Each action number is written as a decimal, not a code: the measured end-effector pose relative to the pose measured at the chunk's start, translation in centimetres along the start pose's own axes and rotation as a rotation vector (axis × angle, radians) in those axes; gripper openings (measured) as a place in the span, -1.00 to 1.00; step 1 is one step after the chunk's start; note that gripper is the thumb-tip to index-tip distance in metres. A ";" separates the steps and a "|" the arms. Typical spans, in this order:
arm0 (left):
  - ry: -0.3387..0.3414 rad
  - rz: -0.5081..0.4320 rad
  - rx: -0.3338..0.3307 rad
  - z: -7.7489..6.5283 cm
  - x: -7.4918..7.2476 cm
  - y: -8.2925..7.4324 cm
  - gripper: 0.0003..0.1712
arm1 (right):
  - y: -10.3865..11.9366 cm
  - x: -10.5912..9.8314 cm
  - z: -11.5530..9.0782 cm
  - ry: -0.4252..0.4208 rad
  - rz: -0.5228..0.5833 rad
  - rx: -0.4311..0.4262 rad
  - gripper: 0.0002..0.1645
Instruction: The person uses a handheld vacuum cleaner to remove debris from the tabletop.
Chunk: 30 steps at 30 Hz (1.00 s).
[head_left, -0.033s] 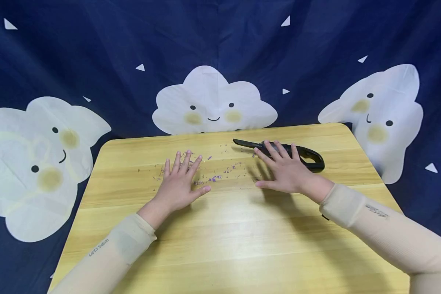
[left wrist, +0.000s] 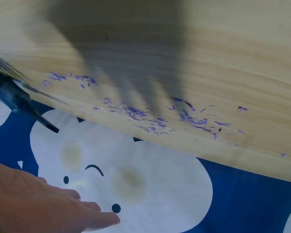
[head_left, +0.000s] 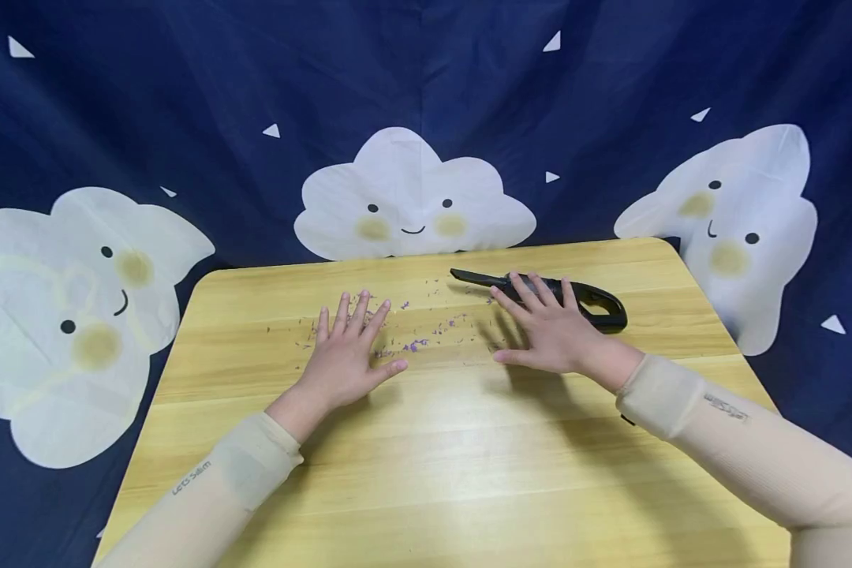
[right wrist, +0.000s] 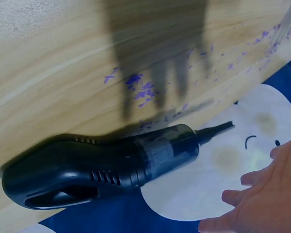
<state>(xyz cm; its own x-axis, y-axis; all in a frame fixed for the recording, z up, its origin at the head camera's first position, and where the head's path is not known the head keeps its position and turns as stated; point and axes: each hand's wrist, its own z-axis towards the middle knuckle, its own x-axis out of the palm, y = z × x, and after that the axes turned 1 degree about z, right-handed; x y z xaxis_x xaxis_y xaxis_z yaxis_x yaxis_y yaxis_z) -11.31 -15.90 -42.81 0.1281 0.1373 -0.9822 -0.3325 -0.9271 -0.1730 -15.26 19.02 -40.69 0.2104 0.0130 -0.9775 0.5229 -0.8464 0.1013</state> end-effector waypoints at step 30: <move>-0.005 0.014 0.026 0.5 -0.2 -0.1 0.09 | -0.8 -0.8 -0.6 0.014 0.017 0.044 0.26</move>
<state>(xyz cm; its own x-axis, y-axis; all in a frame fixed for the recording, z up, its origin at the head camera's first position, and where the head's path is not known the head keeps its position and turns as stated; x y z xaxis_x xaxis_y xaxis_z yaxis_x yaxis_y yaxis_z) -11.79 -15.66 -42.68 0.1190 0.1265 -0.9848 -0.3586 -0.9194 -0.1614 -15.31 20.00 -39.87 0.2310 0.0056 -0.9729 0.4822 -0.8692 0.1095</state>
